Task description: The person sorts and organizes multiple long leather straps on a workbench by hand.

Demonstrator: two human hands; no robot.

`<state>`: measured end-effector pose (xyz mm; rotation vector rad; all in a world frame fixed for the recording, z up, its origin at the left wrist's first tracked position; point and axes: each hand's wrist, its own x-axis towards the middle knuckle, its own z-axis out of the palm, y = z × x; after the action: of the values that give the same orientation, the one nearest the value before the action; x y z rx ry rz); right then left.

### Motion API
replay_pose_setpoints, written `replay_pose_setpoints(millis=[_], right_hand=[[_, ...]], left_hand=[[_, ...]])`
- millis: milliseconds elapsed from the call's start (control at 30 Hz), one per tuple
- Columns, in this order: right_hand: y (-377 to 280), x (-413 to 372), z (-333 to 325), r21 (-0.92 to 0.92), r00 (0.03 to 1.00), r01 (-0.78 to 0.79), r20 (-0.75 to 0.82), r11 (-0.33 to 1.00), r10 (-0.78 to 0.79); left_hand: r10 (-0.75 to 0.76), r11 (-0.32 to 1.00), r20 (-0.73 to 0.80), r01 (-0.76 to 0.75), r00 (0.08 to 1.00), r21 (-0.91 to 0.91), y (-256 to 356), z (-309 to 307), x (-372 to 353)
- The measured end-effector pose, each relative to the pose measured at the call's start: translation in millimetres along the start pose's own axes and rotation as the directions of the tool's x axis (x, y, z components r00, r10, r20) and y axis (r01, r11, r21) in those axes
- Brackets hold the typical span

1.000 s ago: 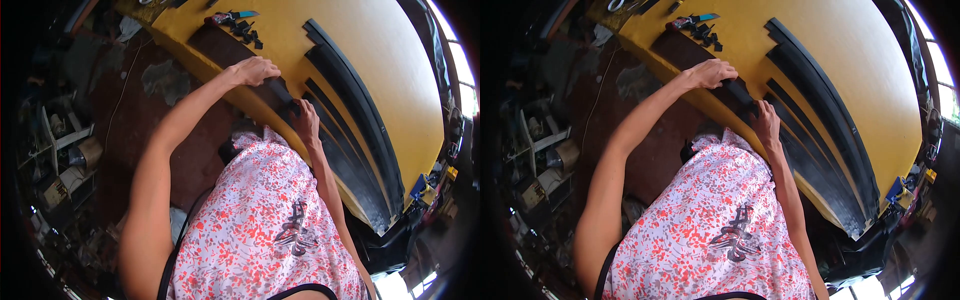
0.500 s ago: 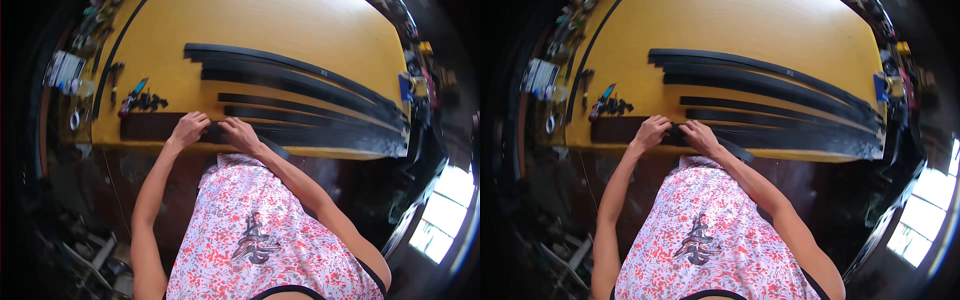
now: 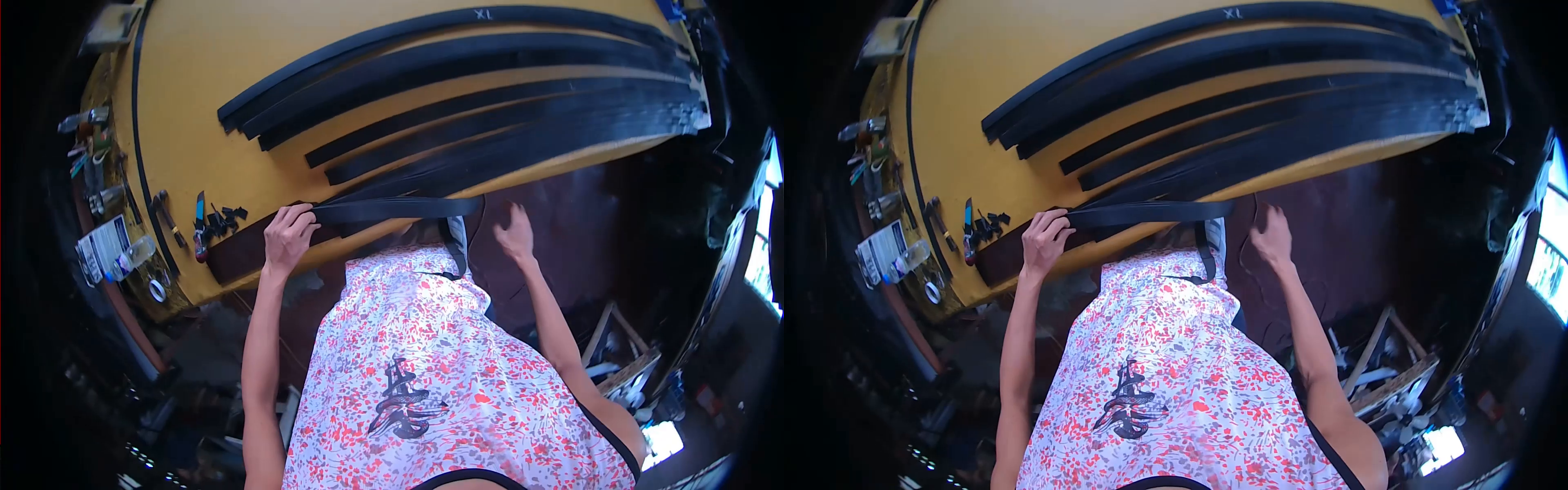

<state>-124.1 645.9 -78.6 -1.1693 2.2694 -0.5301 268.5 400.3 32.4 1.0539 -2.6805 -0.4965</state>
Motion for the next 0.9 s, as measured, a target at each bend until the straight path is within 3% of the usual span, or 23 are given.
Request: replay_pose_setpoints(millis=[67,100,200,333,433,533,633,900], right_hand=[[-35,-1,15,0.107,0.996,0.066,0.056,0.992,-0.072],[-31,-2,42,0.15,1.0,0.024,-0.001,0.988,-0.024],[-26,14,83,0.132,0.972,0.058,-0.232,0.989,-0.026],[1,24,68,0.085,0.968,0.104,-0.238,0.991,-0.081],[27,19,27,-0.022,0.945,0.102,-0.309,0.995,-0.104],[57,20,-31,-0.157,0.959,0.032,-0.274,0.987,-0.075],[76,30,-99,-0.286,0.922,0.073,-0.345,0.956,-0.173],[81,75,-280,-0.619,0.87,0.088,-0.334,0.78,-0.363]], left_hand=[[0.014,1.0,0.02,-0.014,1.0,0.01,4,-3,3],[0.006,1.0,0.007,-0.007,1.0,0.022,7,-3,4],[0.012,1.0,0.017,-0.013,1.0,0.022,11,-3,7],[0.027,0.999,0.025,-0.027,0.999,0.019,11,-6,7],[0.049,0.998,0.012,-0.049,0.999,0.026,9,-5,6],[0.022,1.0,0.008,-0.022,1.0,0.009,7,-5,2],[0.013,1.0,-0.023,-0.014,1.0,-0.024,0,-1,-2],[-0.059,0.995,-0.049,0.054,0.997,-0.086,-19,-2,-21]])
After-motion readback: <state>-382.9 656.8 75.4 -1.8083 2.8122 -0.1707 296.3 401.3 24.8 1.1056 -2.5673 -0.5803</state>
